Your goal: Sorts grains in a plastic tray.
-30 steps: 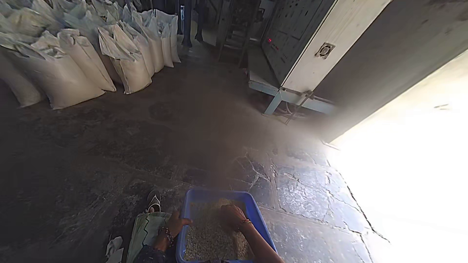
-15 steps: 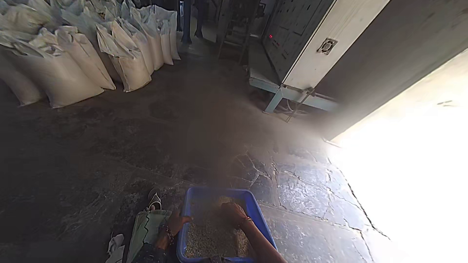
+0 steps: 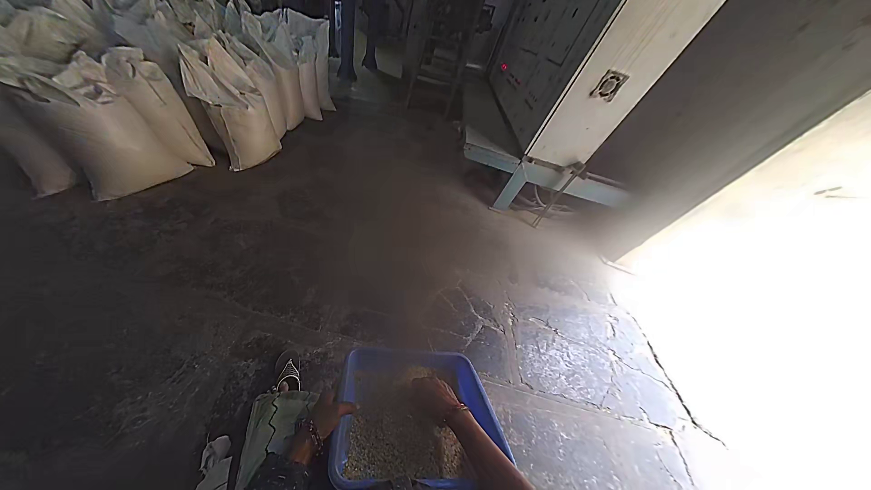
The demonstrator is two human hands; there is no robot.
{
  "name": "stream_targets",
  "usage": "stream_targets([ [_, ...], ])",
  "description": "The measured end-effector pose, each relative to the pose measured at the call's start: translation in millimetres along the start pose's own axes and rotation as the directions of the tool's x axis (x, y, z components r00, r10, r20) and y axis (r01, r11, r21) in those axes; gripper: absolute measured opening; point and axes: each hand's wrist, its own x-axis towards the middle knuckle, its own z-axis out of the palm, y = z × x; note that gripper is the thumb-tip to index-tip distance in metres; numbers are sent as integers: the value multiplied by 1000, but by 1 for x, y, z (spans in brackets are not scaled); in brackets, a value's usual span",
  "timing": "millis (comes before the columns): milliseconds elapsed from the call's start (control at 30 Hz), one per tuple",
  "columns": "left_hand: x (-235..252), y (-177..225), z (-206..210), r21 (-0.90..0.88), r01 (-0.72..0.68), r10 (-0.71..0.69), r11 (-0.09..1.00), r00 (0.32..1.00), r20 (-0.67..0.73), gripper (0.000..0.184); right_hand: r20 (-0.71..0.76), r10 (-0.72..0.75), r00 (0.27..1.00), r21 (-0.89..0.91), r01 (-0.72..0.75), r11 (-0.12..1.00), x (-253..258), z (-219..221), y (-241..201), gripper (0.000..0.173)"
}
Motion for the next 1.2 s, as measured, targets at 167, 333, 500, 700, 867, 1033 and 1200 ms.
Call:
stream_targets([
  [167, 3, -5, 1, -13, -19, 18, 1000, 1000, -10, 43, -1, 2, 1000, -13, -2, 1000, 1, 0, 0, 38],
  [333, 1, -2, 0, -26, -8, 8, 1000, 1000, -12, 44, 6, 1, 1000, -17, -1, 1000, 2, 0, 0, 41],
  [500, 4, -4, 0, -20, -20, 20, 1000, 1000, -13, 47, 7, 8, 1000, -16, -8, 1000, 0, -1, -2, 40],
  [700, 3, -4, 0, -20, -18, 18, 1000, 1000, -15, 46, 5, 6, 1000, -6, -6, 1000, 1, 0, -1, 40],
  [867, 3, -4, 0, -18, -21, 21, 1000, 1000, -18, 47, 4, -5, 1000, -11, 5, 1000, 1, 1, 1, 43],
  [1033, 0, -1, 0, -9, -25, 24, 1000, 1000, -7, 48, -8, -8, 1000, -19, 8, 1000, 3, 2, 2, 37],
  [1200, 1, -2, 0, -6, -35, 35, 999, 999, -4, 47, -5, -7, 1000, -24, 7, 1000, 2, 2, 2, 39],
])
